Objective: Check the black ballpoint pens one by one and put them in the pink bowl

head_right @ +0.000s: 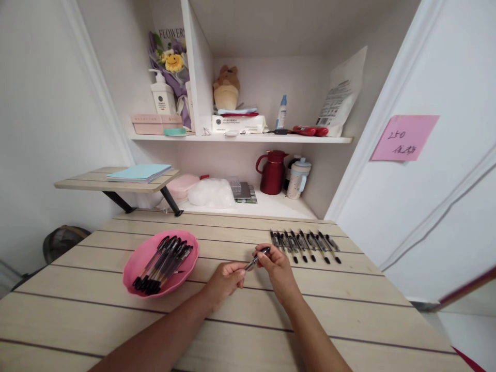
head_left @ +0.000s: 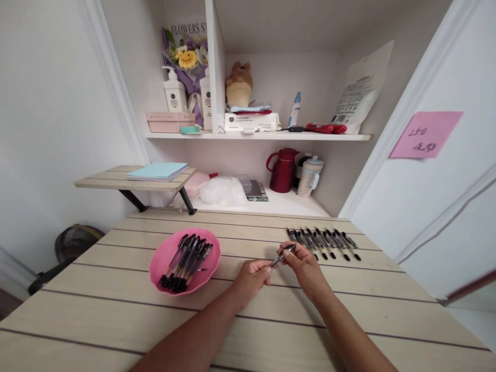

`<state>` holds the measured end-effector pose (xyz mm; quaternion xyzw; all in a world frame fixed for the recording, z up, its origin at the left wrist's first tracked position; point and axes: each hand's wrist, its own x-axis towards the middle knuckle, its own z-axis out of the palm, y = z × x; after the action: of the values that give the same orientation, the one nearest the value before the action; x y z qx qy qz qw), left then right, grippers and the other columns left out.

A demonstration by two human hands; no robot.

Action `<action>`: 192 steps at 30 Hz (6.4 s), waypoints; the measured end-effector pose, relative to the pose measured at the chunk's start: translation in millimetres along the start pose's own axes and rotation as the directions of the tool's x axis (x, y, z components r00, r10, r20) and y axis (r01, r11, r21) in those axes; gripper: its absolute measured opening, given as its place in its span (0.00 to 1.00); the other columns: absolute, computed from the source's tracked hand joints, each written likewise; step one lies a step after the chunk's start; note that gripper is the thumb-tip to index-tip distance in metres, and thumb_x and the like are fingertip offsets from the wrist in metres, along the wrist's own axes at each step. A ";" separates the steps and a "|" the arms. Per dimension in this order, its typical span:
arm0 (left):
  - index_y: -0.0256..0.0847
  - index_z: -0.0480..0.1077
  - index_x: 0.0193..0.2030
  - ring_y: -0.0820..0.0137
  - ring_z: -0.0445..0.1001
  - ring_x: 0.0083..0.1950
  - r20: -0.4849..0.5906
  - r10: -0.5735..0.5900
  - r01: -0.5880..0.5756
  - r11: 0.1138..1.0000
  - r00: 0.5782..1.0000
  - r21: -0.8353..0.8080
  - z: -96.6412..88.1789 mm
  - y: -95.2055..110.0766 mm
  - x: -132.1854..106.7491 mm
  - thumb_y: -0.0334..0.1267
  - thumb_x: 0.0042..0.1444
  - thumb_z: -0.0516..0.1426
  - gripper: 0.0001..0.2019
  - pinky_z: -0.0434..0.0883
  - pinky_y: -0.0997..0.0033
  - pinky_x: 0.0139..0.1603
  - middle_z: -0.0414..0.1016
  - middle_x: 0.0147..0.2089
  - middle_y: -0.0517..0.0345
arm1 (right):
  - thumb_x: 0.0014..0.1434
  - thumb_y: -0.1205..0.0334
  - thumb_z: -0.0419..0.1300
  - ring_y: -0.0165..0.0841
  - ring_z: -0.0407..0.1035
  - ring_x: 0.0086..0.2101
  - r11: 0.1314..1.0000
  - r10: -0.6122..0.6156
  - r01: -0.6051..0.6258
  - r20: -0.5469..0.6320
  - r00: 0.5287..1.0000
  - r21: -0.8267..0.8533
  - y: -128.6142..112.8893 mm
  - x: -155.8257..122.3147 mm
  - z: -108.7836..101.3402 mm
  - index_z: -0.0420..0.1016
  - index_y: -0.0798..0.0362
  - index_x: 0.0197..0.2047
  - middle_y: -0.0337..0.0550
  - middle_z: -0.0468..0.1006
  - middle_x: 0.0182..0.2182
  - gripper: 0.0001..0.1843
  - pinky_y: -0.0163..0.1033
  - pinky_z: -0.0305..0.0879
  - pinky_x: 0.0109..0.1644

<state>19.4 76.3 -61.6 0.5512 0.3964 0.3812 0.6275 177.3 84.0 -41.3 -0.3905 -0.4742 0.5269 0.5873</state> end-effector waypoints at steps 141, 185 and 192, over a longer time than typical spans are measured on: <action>0.37 0.64 0.33 0.81 0.47 0.15 0.043 -0.049 0.048 0.998 0.998 0.026 10.2 -6.8 4.5 0.42 0.53 0.48 0.10 0.46 0.77 0.20 0.64 0.18 0.65 | 0.41 0.56 0.63 0.25 0.60 0.16 0.969 0.196 -0.214 -0.141 0.970 -0.125 -15.4 15.4 -28.8 0.68 0.55 0.31 0.37 0.71 0.18 0.15 0.31 0.50 0.19; 0.39 0.65 0.33 0.78 0.51 0.19 0.088 0.040 -0.056 0.979 0.995 0.195 12.1 4.6 -6.2 0.39 0.54 0.47 0.09 0.51 0.77 0.25 0.66 0.21 0.63 | 0.43 0.49 0.63 0.23 0.59 0.21 0.982 0.186 -0.186 0.026 0.982 0.030 -22.4 3.4 -14.4 0.73 0.54 0.37 0.42 0.74 0.32 0.21 0.31 0.48 0.21; 0.38 0.65 0.33 0.78 0.52 0.20 0.102 0.064 -0.086 0.970 0.993 0.226 11.3 2.6 -5.5 0.40 0.54 0.47 0.10 0.53 0.77 0.26 0.66 0.21 0.63 | 0.43 0.49 0.63 0.22 0.52 0.17 0.976 0.218 -0.218 0.012 0.976 -0.020 -16.3 3.2 -13.3 0.70 0.55 0.28 0.34 0.65 0.16 0.17 0.31 0.43 0.20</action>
<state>27.5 67.1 -57.7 0.6521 0.3869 0.3298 0.5624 194.3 85.4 -28.5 -0.4419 -0.4375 0.5865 0.5190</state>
